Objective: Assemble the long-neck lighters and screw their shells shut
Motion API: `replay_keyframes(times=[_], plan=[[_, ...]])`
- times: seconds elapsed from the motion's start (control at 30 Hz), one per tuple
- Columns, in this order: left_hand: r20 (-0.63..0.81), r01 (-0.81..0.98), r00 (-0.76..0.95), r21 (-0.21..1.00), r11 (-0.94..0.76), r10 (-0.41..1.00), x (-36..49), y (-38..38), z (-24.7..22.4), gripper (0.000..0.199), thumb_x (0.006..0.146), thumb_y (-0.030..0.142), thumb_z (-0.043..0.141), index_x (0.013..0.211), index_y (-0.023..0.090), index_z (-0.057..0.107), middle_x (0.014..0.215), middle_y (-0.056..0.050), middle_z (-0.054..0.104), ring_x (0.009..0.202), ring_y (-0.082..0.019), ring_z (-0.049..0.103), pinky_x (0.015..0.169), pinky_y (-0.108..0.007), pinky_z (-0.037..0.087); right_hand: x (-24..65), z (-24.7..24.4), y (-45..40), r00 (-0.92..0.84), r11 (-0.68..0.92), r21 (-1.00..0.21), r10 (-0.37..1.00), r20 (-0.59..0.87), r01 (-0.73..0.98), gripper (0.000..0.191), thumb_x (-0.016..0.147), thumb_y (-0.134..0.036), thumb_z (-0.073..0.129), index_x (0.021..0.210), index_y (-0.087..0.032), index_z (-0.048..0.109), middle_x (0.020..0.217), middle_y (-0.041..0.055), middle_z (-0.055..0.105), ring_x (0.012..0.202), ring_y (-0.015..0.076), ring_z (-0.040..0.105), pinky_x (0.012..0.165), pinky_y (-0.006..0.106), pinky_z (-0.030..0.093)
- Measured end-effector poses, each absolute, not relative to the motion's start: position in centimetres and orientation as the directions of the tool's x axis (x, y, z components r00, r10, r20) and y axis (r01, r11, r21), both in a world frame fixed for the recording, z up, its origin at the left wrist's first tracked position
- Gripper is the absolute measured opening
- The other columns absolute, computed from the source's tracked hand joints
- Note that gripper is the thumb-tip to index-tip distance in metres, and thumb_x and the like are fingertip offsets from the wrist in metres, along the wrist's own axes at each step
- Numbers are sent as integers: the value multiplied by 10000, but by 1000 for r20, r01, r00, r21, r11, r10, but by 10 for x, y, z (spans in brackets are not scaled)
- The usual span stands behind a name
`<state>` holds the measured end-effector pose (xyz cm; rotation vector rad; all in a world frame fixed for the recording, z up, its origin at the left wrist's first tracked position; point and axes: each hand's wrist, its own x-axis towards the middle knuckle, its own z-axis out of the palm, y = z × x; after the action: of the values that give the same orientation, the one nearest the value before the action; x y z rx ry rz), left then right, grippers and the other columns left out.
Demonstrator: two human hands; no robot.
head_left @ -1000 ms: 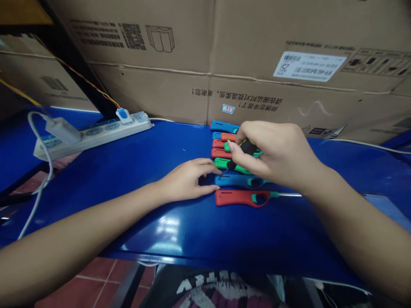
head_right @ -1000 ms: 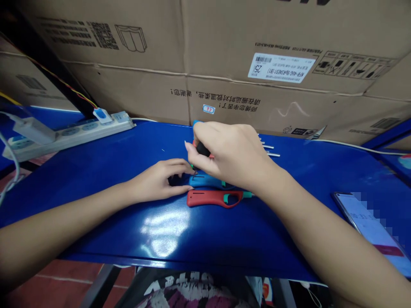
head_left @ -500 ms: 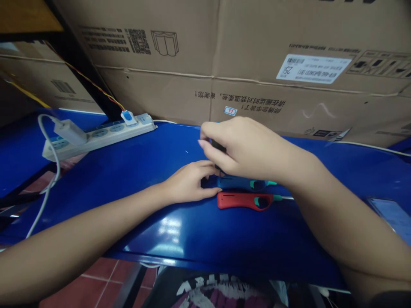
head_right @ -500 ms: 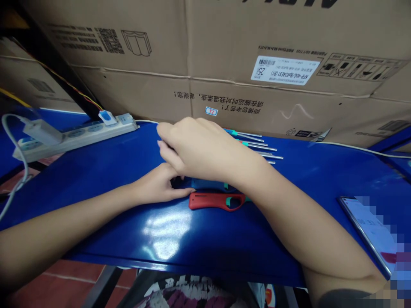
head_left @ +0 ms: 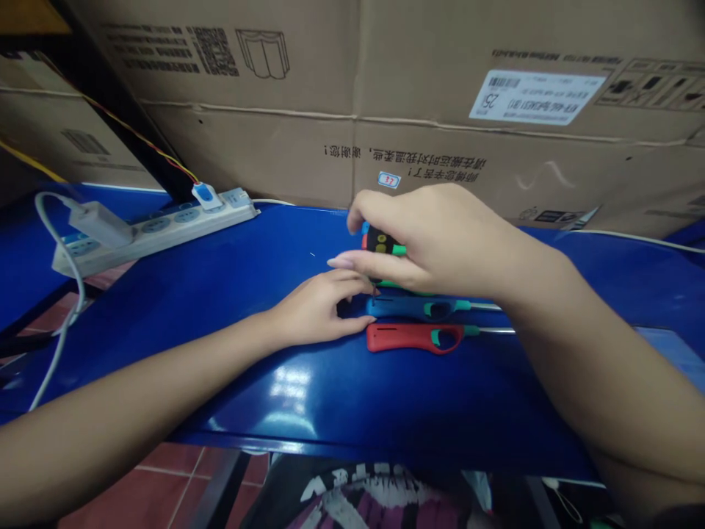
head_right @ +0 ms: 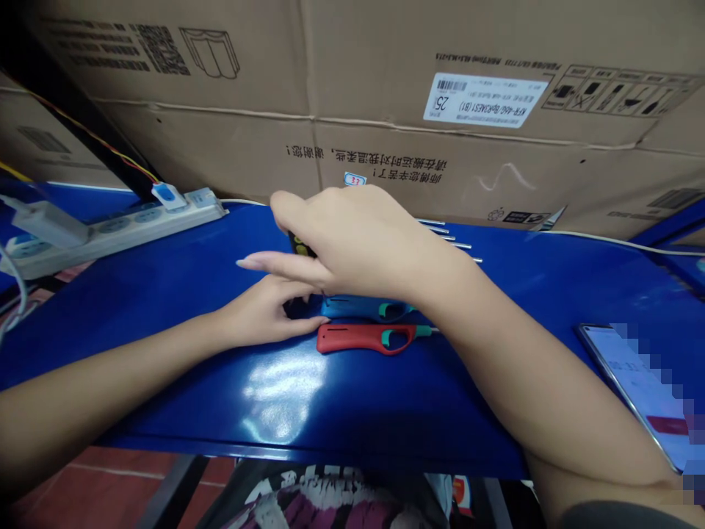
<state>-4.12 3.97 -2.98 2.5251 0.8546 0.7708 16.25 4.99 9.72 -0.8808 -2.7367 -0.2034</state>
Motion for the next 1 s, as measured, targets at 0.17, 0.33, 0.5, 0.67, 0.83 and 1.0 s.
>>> replay_keyframes(times=[0.17,0.33,0.5,0.67,0.83,1.0], plan=[[403,411,688,469,-781,604,-41,40,-31,303,911,319,705,1184,188,682,1099,-79,726,1035,-234,688,914,-362,574,164,100,48,-806,830,45,526,270,556,330,984,-333,420,1196,-192,631,889,48,738,784,210,648,648,310,368],[412,389,694,477,-788,591,-41,41,-31,265,932,322,689,1162,191,686,1090,-77,741,1031,-233,696,929,-375,573,165,102,45,-808,825,55,534,247,562,319,991,-365,413,1069,-192,669,915,59,729,809,208,646,663,323,370],[405,390,704,465,-795,583,-40,41,-29,249,950,305,681,1165,180,680,1115,-87,746,1087,-242,694,957,-380,567,165,102,45,-790,806,61,559,253,589,319,979,-389,434,1060,-185,666,913,65,722,793,214,636,665,331,369],[386,389,715,473,-791,583,-41,41,-30,268,965,316,664,1205,198,675,1173,-84,742,1113,-245,690,974,-389,563,166,103,43,-802,819,60,540,256,571,334,966,-385,449,1124,-184,663,921,62,725,753,203,620,636,325,354],[390,384,720,465,-797,574,-42,42,-31,278,970,315,662,1224,203,662,1205,-88,731,1159,-253,673,1006,-394,549,166,104,43,-795,806,92,547,262,585,307,968,-369,438,1038,-204,687,822,44,718,676,191,596,593,322,321],[393,390,717,457,-799,575,-42,41,-30,285,965,318,669,1222,197,658,1142,-82,734,1057,-232,690,933,-363,561,168,104,44,-782,801,51,565,264,597,307,964,-389,457,1035,-201,689,833,48,724,753,206,633,633,316,351]])
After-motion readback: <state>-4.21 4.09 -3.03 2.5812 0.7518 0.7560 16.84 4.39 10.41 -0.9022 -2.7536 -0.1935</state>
